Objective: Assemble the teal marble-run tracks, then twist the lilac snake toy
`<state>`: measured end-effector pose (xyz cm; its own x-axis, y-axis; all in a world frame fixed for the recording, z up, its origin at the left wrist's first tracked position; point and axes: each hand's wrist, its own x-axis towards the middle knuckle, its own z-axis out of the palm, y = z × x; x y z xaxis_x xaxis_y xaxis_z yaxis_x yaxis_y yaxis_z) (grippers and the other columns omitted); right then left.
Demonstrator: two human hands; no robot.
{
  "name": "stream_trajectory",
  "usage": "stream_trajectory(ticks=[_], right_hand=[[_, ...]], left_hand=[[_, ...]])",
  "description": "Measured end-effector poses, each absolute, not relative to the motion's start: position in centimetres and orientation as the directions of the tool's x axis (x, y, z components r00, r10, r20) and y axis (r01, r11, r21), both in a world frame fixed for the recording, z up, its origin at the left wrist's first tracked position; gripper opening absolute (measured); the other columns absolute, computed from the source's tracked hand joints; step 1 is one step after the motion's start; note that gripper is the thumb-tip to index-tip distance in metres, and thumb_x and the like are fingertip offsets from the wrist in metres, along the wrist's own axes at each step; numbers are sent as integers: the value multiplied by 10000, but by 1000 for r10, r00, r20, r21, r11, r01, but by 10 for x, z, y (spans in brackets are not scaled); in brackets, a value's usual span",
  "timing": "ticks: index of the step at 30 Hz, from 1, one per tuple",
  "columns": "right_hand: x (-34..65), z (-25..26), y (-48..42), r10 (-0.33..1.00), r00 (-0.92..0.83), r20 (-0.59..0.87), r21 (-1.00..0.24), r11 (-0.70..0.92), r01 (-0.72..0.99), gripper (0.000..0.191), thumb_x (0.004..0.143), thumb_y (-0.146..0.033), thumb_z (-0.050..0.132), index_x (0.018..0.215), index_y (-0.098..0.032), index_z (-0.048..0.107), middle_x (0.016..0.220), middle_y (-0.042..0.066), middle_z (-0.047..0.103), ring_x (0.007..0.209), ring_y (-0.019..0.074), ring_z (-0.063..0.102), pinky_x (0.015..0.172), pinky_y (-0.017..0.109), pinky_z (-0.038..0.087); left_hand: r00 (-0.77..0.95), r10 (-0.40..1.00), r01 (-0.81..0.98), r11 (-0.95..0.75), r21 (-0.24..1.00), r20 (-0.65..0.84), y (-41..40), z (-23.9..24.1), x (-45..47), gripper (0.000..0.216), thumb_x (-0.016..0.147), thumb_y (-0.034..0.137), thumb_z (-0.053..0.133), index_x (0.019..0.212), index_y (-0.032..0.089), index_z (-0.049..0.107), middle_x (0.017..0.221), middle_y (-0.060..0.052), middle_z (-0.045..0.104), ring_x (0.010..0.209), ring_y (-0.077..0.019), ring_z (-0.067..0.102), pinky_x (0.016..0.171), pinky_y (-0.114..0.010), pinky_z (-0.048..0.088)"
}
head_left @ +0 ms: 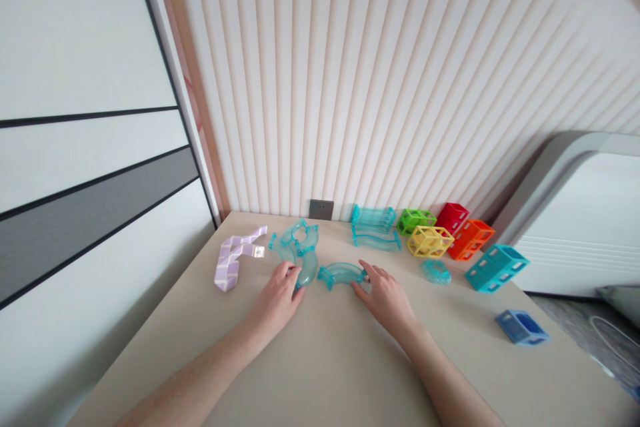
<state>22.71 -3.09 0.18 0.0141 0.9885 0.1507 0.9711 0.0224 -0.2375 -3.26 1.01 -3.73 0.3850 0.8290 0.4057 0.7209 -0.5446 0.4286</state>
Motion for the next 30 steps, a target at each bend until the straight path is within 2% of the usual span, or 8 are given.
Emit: stream_trajectory(ticks=[6, 11, 16, 21, 30], right_hand=[[227, 1, -31, 988, 16, 151, -246, 22, 969, 488, 905, -368, 543, 1342, -150, 542, 1157, 115, 693, 998, 230, 661, 885, 337, 485], [228, 0, -31, 989, 17, 148, -259, 22, 966, 489, 904, -364, 536, 1345, -152, 536, 1160, 115, 691, 985, 228, 665, 861, 331, 491], [228, 0, -31, 987, 17, 161, -274, 28, 961, 482, 895, -362, 538, 1340, -176, 546, 1148, 105, 694, 973, 224, 672, 854, 324, 493], [227, 2, -32, 989, 29, 144, -270, 11, 963, 494, 887, -364, 536, 1345, -181, 549, 1107, 102, 704, 968, 227, 674, 848, 318, 494], [229, 1, -31, 989, 35, 147, -278, 7, 960, 501, 888, -344, 531, 1350, -151, 541, 1125, 116, 696, 950, 227, 671, 846, 325, 495]], left_hand=[[410, 816, 717, -565, 409, 409, 10, -34, -35, 177, 832, 101, 547, 946, 193, 645, 1054, -81, 569, 1028, -236, 613, 957, -380, 523], [403, 826, 752, -544, 373, 393, 10, -31, -36, 181, 792, 98, 594, 935, 201, 635, 1182, -109, 600, 1127, -282, 600, 991, -437, 503], [439, 821, 713, -566, 415, 366, 10, -28, -35, 218, 800, 78, 564, 970, 211, 594, 1068, -82, 663, 1065, -256, 624, 955, -426, 507], [451, 817, 694, -574, 435, 359, 8, -26, -36, 200, 828, 83, 523, 975, 211, 567, 1001, -74, 659, 1007, -246, 622, 903, -395, 512], [451, 825, 671, -565, 480, 341, 10, -31, -39, 313, 822, 9, 446, 1003, 218, 593, 1101, -77, 627, 1059, -221, 615, 957, -371, 501]])
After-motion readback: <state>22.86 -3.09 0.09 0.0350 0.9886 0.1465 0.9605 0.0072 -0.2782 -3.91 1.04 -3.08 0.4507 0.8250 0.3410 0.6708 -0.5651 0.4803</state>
